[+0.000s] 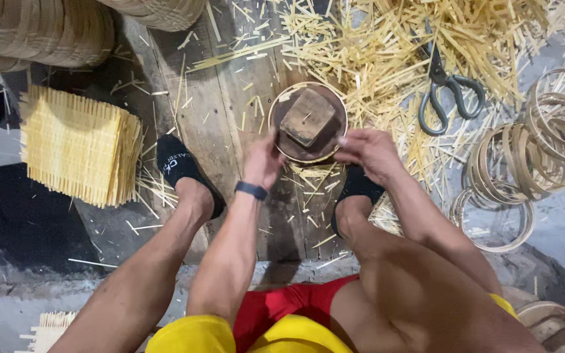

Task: The person assembles a small round bamboo basket by placing a woven bamboo mat on a wooden block, fitting a bamboo ring around the edge, and trimming excess strands with shears. The person repeats this process for multiple baskets, stacking finished units nearby.

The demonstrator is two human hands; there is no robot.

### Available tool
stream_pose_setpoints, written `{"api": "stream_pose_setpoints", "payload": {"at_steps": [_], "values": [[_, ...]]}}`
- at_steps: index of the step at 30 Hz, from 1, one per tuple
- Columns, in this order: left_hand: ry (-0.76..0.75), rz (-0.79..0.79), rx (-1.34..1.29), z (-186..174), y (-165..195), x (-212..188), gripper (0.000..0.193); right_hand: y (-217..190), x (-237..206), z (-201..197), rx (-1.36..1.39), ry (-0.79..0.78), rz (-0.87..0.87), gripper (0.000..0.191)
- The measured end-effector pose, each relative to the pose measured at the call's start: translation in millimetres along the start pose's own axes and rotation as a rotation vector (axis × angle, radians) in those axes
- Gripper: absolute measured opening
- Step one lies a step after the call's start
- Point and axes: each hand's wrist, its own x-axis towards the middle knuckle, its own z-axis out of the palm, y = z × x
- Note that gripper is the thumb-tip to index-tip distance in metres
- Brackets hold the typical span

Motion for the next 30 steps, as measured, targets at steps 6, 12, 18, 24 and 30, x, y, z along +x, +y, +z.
{"api": "stream_pose_setpoints", "payload": {"at_steps": [6,12,18,24,30], "values": [[-0.007,0.002,-0.129,15,-51,-16,0.026,34,18,13,-0.116,0.119,-0.026,0.017],[0.114,0.216,0.393,14,-15,-26,0.025,13,4,10,-0.21,0.054,-0.111,0.036],[-0.047,1.061,0.809,40,45,-69,0.038,-35,-30,33,-0.424,-0.028,-0.33,0.104],[-0.062,1.028,0.695,68,27,-57,0.057,-29,-19,48,-0.496,0.116,-0.371,0.09],[0.373,0.462,1.066,-1,51,27,0.07,-38,-22,-11,0.156,-0.224,-0.341,0.051]]}}
